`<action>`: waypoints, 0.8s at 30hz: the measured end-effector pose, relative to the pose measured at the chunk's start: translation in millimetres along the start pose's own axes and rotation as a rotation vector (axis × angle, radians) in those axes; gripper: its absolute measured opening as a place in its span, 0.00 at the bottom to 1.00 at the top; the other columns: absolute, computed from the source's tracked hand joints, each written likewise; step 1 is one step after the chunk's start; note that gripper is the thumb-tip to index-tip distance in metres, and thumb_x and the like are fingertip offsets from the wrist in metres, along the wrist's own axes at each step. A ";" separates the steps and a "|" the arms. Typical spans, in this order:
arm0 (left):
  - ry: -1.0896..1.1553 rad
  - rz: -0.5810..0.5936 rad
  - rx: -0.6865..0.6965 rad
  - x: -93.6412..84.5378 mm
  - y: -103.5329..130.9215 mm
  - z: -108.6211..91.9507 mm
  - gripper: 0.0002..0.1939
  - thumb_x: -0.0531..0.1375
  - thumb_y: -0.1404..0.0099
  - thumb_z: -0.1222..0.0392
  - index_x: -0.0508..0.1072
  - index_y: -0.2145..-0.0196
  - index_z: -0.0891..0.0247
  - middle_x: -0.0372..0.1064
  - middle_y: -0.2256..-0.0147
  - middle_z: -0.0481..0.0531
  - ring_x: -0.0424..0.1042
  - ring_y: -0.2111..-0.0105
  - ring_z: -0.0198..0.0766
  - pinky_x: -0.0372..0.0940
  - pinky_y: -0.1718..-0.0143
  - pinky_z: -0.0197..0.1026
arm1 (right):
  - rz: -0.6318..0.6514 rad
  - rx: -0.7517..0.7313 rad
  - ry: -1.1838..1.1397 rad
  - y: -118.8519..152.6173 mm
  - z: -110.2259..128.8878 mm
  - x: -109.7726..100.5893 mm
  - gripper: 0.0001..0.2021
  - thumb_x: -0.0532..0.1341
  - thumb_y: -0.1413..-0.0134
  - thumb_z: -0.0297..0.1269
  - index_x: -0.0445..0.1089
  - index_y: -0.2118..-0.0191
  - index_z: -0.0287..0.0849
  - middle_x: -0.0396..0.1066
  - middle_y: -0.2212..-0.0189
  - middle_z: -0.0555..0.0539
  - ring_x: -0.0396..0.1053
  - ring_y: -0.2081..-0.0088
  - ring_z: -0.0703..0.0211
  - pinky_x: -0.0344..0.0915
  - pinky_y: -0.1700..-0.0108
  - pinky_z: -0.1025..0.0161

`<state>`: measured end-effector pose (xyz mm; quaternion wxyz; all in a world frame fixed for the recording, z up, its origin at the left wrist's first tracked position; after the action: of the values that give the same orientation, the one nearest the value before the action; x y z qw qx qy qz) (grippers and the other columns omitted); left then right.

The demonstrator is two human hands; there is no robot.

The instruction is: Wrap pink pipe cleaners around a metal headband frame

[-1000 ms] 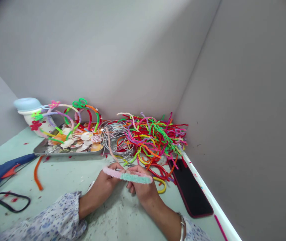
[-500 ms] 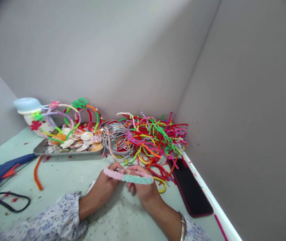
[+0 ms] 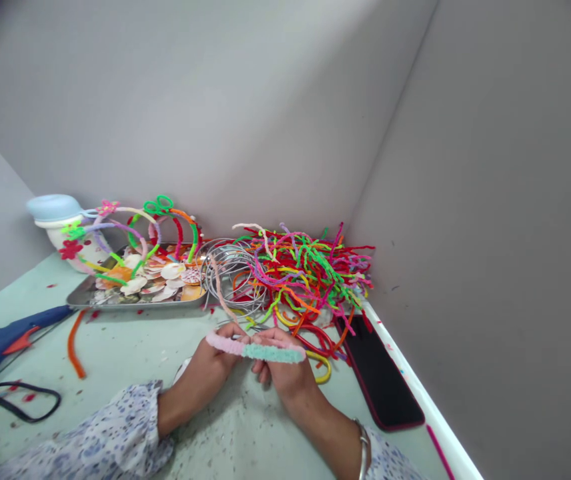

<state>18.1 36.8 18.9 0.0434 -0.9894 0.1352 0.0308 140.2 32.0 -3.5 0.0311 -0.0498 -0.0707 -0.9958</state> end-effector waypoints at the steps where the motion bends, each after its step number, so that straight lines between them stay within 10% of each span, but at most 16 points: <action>1: -0.025 -0.016 -0.003 -1.8 0.0 1.2 0.06 0.53 0.40 0.63 0.66 0.73 0.65 0.67 0.79 0.47 0.67 0.76 0.36 0.60 0.72 0.36 | -0.002 0.004 0.002 0.3 1.1 0.0 0.12 0.59 0.53 0.44 0.68 0.71 0.38 0.66 0.87 0.53 0.60 0.87 0.68 0.54 0.85 0.71; 16: -0.018 -0.119 0.072 -4.4 6.5 -14.3 0.10 0.55 0.37 0.59 0.62 0.57 0.61 0.62 0.71 0.45 0.62 0.73 0.31 0.59 0.72 0.33 | -0.046 0.081 -0.396 0.9 1.3 -3.7 0.13 0.66 0.57 0.43 0.69 0.77 0.37 0.66 0.82 0.51 0.62 0.82 0.70 0.56 0.83 0.74; 24: -0.098 -0.095 0.006 -5.5 3.0 2.5 0.05 0.54 0.37 0.59 0.66 0.67 0.63 0.60 0.75 0.44 0.57 0.77 0.30 0.55 0.76 0.31 | -0.035 0.085 -0.607 -2.8 5.5 -7.8 0.08 0.66 0.54 0.38 0.71 0.72 0.37 0.66 0.81 0.53 0.60 0.81 0.72 0.55 0.82 0.75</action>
<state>11.9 35.6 16.6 0.0545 -0.9919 0.0858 0.0766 148.3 35.9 0.8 -0.0067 -0.3427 -0.1191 -0.9318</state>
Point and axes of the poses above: each hand's wrist, its own y-axis away from the middle knuckle, its own x-axis out of the palm, z = x × y, the point moved 6 cm from there along -y, towards the middle knuckle
